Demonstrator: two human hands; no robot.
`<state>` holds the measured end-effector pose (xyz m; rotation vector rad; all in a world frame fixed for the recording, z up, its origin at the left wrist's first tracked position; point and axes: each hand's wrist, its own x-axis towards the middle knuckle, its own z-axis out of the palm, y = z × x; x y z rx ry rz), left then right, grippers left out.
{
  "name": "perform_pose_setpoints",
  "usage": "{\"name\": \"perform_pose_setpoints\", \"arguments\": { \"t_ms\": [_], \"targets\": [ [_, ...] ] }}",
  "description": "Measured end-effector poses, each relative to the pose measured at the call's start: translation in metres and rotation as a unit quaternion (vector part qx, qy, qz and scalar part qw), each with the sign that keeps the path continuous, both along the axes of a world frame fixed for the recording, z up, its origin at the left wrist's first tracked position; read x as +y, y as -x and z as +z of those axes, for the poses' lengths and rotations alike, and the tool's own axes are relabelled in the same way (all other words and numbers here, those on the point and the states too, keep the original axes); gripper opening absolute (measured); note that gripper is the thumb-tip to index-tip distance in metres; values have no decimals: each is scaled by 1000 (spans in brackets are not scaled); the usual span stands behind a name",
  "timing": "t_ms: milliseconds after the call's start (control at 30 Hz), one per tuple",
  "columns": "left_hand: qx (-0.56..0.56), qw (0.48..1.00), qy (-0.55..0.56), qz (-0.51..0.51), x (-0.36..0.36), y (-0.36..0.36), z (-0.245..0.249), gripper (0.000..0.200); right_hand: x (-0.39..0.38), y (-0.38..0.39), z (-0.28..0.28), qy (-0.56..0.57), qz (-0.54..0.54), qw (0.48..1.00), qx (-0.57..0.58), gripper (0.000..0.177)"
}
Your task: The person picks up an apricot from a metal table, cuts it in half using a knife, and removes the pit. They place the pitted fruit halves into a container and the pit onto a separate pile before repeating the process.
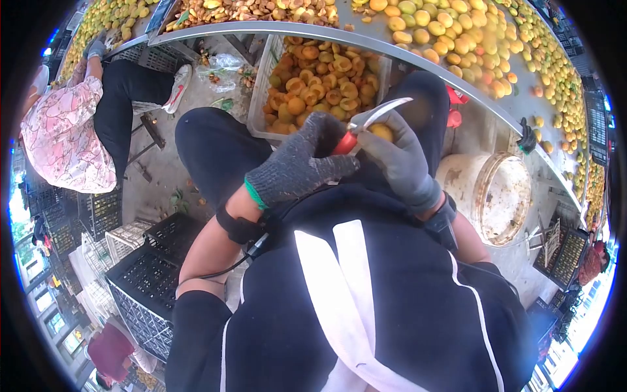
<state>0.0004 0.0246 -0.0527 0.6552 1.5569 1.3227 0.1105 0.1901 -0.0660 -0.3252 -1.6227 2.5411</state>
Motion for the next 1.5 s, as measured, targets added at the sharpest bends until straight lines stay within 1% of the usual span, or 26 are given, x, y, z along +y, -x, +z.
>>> {"name": "perform_pose_setpoints", "arguments": {
  "t_ms": [133,200,333,400,433,500,533,600,633,700,733,800,833,900,933,1000,1033,1100,1133,1167,1200,1233,1267,1333,1467,1500],
  "targets": [
    [13,1000,19,-8,-2,0,8,37,-9,-2,3,17,-2,998,-62,21],
    [137,991,0,-1,-4,-10,2,30,-12,2,-1,-16,-6,998,59,22],
    [161,987,-12,-9,-8,-14,-11,35,-9,-4,-4,-40,18,999,31,31],
    [277,961,14,-10,-13,-19,-22,36,-9,-3,-3,-156,24,984,83,37],
    [277,961,16,-9,-16,-21,-26,36,-10,-3,-5,-155,26,984,82,37],
    [322,944,66,-20,-16,-25,-26,38,-13,-5,-10,-230,10,969,90,37],
    [322,944,67,-20,-15,-26,-26,38,-13,-6,-7,-229,10,969,90,37],
    [335,935,114,-25,-14,-27,-27,39,-11,-7,4,-54,52,995,-69,36],
    [335,935,114,-25,-14,-26,-28,39,-9,-7,10,-54,51,995,-69,36],
    [365,928,70,-29,-13,-24,-34,38,-5,-7,20,86,81,985,-127,36],
    [364,928,69,-29,-12,-24,-34,38,-6,-8,18,86,82,985,-128,36],
    [349,932,81,-44,-11,-24,-32,39,-8,-9,9,-53,61,992,-93,35],
    [350,932,81,-45,-10,-26,-31,39,-8,-10,4,-53,60,992,-93,35],
    [286,958,22,15,-7,-31,-29,37,-8,-10,-5,-280,18,960,4,33],
    [285,958,22,13,-4,-32,-28,37,-8,-10,-7,-279,16,960,3,33],
    [67,997,-18,38,2,-28,-27,35,-5,-3,-9,-415,-18,908,61,31],
    [68,997,-20,37,2,-28,-27,35,-4,-1,-9,-417,-20,907,62,31],
    [-20,994,11,103,2,-27,-26,30,-2,2,-7,-178,23,984,-8,31],
    [-20,995,7,100,1,-23,-22,30,2,4,-11,-182,20,983,-8,31],
    [-77,976,-77,189,-1,-14,-10,24,7,8,-21,-12,-17,1000,5,33],
    [-134,939,-159,273,-4,-6,4,17,11,9,-30,159,-55,986,19,35],
    [-88,939,-126,308,-11,3,18,17,18,6,-36,193,-43,979,39,47],
    [-54,941,-94,320,-16,8,29,21,21,7,-27,189,-47,980,41,47],
    [-18,963,-3,268,-21,12,46,28,23,6,-1,325,12,945,26,41],
    [12,980,-44,193,-14,5,44,36,22,6,-2,306,63,948,62,41],
    [-13,980,-65,188,-13,4,44,38,23,5,-8,246,58,963,93,45]
  ]
}}
